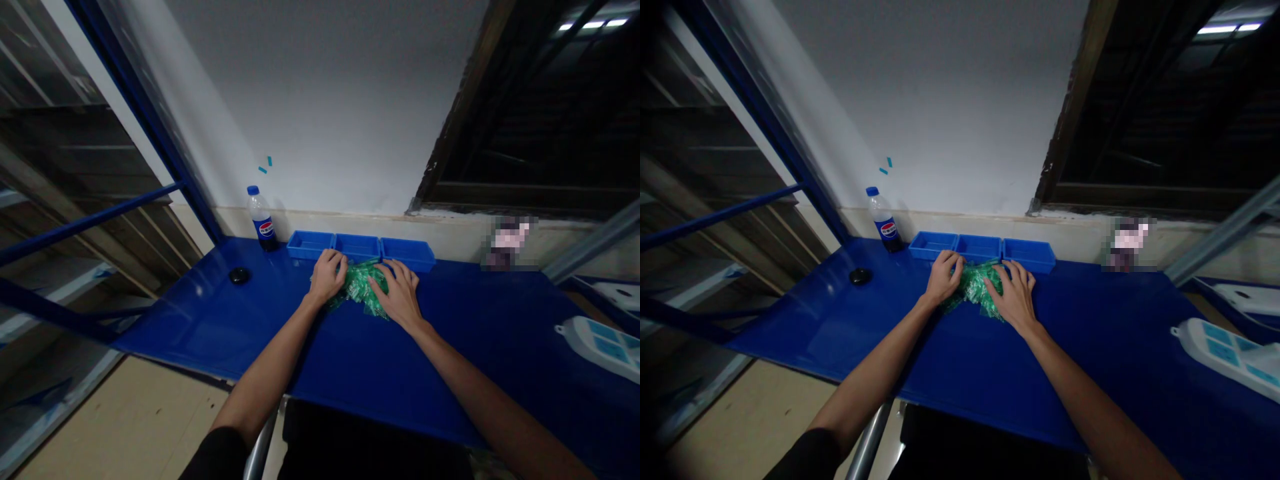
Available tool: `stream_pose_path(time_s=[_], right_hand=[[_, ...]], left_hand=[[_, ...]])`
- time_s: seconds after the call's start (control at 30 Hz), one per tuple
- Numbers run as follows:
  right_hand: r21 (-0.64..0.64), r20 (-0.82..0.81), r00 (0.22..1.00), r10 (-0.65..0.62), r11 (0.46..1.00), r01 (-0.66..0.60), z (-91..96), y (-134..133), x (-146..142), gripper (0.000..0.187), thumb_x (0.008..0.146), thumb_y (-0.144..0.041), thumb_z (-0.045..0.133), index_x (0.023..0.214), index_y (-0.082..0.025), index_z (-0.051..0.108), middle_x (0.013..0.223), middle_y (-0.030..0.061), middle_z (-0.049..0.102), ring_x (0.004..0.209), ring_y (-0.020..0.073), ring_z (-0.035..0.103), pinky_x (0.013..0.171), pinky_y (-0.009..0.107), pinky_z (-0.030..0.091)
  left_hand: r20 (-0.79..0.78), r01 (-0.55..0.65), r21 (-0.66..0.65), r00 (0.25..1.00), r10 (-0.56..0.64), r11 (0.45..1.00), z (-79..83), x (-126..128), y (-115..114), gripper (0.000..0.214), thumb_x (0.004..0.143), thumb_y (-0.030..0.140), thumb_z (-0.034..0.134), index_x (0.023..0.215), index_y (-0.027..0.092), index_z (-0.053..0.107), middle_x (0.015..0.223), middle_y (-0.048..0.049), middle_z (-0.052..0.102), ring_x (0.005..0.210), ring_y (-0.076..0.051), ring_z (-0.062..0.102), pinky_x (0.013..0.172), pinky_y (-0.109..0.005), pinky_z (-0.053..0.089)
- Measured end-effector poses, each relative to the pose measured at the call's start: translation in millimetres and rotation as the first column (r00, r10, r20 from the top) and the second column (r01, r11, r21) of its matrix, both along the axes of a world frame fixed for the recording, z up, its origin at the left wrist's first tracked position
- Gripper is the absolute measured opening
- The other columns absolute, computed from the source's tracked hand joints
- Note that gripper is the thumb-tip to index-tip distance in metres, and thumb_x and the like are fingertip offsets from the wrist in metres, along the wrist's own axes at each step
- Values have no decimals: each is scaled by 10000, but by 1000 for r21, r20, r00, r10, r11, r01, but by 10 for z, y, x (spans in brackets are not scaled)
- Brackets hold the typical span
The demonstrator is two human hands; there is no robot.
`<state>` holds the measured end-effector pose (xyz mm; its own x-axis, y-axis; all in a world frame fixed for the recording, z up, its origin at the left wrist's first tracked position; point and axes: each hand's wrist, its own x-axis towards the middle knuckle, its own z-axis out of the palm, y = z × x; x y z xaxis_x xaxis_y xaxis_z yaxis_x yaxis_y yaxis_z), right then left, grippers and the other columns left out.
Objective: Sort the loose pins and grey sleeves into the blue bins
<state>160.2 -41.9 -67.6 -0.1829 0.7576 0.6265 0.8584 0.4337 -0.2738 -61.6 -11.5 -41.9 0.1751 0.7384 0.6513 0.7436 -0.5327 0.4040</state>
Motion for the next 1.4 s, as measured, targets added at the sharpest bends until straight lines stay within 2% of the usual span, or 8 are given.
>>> stream_pose_path(time_s=[0.17,0.3,0.43,0.57,0.83,1.1,1.27,1.4], right_hand=[[0,-72,997,34,999,-34,18,3,118,401,1046,-493,531,1338,-247,654,1445,151,606,1382,356,503,1121,541,385],[-24,-134,974,182,982,-187,157,-11,295,367,1007,-518,598,1242,-248,680,1267,133,663,1201,322,623,1041,473,479],[-228,-81,945,318,917,-328,308,-52,476,444,870,-622,755,1091,-245,674,895,37,663,809,245,654,739,361,521],[-325,24,925,380,878,-352,330,-74,528,536,694,-653,892,949,-244,655,913,18,627,809,233,643,716,333,498],[-328,-116,892,438,831,-450,250,-16,473,347,831,-509,839,852,-238,624,878,6,628,753,195,611,687,295,471],[-257,-376,879,294,878,-403,182,-1,411,372,868,-497,783,1136,-252,707,838,7,724,546,150,510,555,287,455],[-190,-408,893,189,939,-286,138,-4,361,305,882,-530,761,987,-244,765,733,14,730,520,163,528,544,305,436],[-133,-391,883,259,934,-333,200,-41,332,281,925,-516,721,932,-237,760,794,27,724,555,163,529,566,312,434]], left_hand=[[29,67,10,997,-68,998,105,-11,-98,316,1083,298,444,951,194,712,988,-90,703,1010,-228,643,966,-377,522],[-49,165,-20,985,-166,986,145,37,-186,310,1071,302,476,904,192,713,966,-86,701,966,-222,647,927,-365,535],[-115,216,-63,968,-222,974,149,75,-219,306,1060,289,494,862,198,708,949,-80,701,948,-221,648,905,-361,538],[-139,212,-88,965,-223,973,149,111,-234,317,1064,292,485,861,202,711,948,-80,696,944,-220,649,885,-359,540],[-155,224,-73,960,-233,972,161,131,-259,297,1063,299,491,918,198,730,998,-92,709,975,-230,654,896,-372,542],[-158,224,-98,959,-237,970,189,102,-270,280,1059,298,500,964,198,744,996,-93,716,972,-231,660,909,-374,547],[-132,247,-125,956,-263,961,228,108,-300,277,1069,323,499,1069,206,750,997,-87,724,986,-238,663,909,-381,546],[-154,272,-147,944,-293,951,222,128,-318,287,1046,413,571,1110,192,742,1001,-89,727,990,-250,666,899,-380,548]])
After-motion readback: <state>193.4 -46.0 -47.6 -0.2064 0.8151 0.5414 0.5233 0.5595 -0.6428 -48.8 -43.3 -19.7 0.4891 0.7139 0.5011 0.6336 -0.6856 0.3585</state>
